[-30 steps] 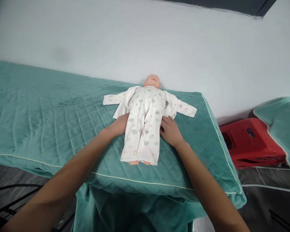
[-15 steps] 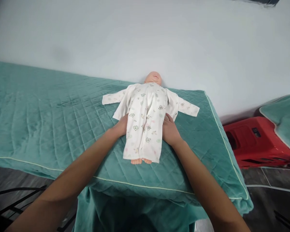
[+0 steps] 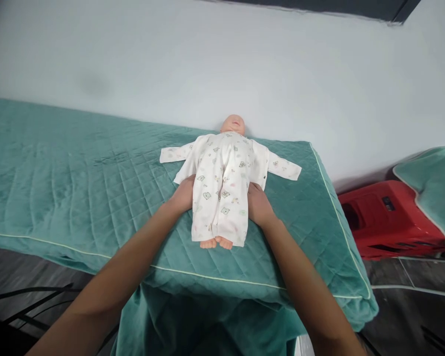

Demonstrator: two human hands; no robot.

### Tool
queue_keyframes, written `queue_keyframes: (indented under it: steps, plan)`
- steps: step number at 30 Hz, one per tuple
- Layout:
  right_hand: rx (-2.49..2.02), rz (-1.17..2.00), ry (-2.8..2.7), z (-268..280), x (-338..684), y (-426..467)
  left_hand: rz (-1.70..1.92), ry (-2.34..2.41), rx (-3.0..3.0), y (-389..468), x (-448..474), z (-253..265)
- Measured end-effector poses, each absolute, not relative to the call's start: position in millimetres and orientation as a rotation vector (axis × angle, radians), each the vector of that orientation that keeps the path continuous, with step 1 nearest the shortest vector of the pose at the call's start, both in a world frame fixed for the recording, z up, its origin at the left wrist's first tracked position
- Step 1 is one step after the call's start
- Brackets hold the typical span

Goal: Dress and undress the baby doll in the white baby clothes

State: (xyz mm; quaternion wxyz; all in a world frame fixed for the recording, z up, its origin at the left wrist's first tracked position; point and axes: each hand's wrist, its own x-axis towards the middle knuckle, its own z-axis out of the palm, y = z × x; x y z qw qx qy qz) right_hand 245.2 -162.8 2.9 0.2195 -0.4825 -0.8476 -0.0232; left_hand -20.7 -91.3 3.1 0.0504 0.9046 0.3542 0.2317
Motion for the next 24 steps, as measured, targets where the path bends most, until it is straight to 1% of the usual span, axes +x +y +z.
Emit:
queue_keyframes:
  steps: [4,7,10,19,24]
  plan:
    - [-1.481,-0.237,-2.307,8,243,-169,0.724,0.898,2.901,-110,-33,3]
    - [-1.502,-0.33,-2.287,13,243,-174,0.653,0.927,2.872,-116,-36,3]
    - [-1.502,-0.344,-2.263,15,248,-182,0.589,0.99,2.808,-116,-35,4]
    - [-1.569,-0.187,-2.119,9,251,-196,0.631,0.957,2.66,-115,-39,3]
    - [-1.614,0.015,-1.678,3,264,-196,0.8,1.068,2.518,-111,-40,4]
